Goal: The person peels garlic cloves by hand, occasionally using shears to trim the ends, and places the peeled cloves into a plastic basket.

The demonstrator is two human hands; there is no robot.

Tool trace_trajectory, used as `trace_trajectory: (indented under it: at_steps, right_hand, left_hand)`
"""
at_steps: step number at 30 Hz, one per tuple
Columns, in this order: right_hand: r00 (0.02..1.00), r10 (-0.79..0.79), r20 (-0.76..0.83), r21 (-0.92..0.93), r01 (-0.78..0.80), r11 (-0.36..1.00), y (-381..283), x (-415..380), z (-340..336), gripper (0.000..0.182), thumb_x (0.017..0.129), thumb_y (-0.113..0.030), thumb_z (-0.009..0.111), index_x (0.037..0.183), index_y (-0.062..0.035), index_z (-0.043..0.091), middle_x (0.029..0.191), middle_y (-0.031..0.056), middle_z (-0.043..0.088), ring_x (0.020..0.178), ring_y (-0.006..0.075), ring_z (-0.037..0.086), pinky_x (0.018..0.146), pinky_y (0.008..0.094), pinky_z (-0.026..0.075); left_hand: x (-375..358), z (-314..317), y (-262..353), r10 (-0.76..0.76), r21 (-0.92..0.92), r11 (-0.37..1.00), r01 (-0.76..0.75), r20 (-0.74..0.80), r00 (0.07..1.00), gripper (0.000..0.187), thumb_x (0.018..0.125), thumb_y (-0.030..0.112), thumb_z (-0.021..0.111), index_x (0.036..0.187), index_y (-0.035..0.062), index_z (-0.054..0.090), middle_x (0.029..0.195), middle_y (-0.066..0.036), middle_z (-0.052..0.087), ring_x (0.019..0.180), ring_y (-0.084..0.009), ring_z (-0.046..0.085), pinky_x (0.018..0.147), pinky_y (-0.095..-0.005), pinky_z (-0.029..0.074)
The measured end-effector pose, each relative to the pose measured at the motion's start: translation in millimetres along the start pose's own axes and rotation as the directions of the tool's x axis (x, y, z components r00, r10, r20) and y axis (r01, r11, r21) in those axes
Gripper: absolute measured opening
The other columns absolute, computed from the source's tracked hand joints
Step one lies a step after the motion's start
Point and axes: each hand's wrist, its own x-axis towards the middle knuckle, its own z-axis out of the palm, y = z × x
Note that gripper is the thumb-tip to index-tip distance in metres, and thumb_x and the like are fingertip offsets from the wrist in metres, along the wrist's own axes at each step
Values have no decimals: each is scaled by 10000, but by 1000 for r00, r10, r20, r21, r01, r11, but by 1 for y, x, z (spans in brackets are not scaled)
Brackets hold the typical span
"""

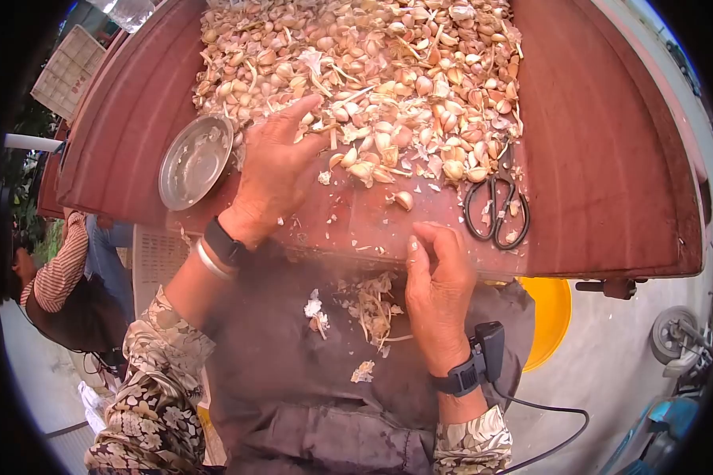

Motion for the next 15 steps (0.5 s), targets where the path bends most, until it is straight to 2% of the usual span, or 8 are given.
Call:
trace_trajectory:
  at_steps: [5,8,9,11,12,13,14,15]
  right_hand:
    - [994,108,1,63,-108,992,-4,1,0,157,866,9,576,1021,15,603,887,95,592,787,182,599,703,284,473]
    - [994,110,-8,79,-109,991,-3,1,-3,149,883,-13,576,1027,11,606,880,74,595,764,150,601,687,275,471]
    - [995,101,-19,72,-99,992,-2,1,-4,146,889,-21,576,1029,9,606,882,67,598,763,138,603,683,271,471]
    - [981,193,5,160,-191,968,-10,2,-8,143,901,-36,579,1033,6,609,902,54,611,788,126,608,690,260,473]
    - [971,237,19,205,-236,950,-16,4,-9,141,906,-44,580,1035,4,610,911,48,618,801,120,611,693,254,473]
    - [959,277,57,254,-282,925,-21,5,-11,144,904,-44,587,1038,3,611,919,44,621,812,114,610,699,248,474]
    - [945,312,101,299,-328,896,-27,7,-12,147,903,-44,594,1041,2,613,926,40,625,822,107,610,706,242,474]
    - [928,343,148,340,-373,863,-31,8,-11,150,901,-43,600,1044,0,614,933,36,629,833,100,609,712,236,475]
  left_hand:
    - [11,26,68,332,-113,941,-318,131,934,145,735,144,630,874,128,665,1095,-69,583,1091,-244,517,943,-450,346]
    - [18,35,76,298,-112,954,-278,285,911,106,745,116,608,838,112,658,940,-59,596,1021,-244,548,909,-433,379]
    - [18,33,75,227,-194,964,-182,245,943,109,742,111,616,841,102,659,902,-61,602,991,-252,560,886,-428,398]
    - [18,25,69,64,-362,932,6,183,981,117,735,100,632,847,84,659,825,-64,612,931,-269,585,839,-419,436]
    - [13,24,67,-108,-610,778,149,104,989,82,788,52,643,868,49,657,778,-36,620,796,-205,609,730,-339,483]
    - [9,19,67,-217,-782,528,331,253,943,111,808,66,655,917,46,660,823,-35,638,772,-172,605,687,-300,471]
    - [5,11,67,-274,-851,212,480,419,865,142,828,79,668,965,43,663,867,-34,655,747,-138,602,645,-260,459]
    - [1,2,68,-269,-812,-129,570,582,768,175,848,93,680,1013,40,666,911,-33,672,723,-104,598,602,-221,446]
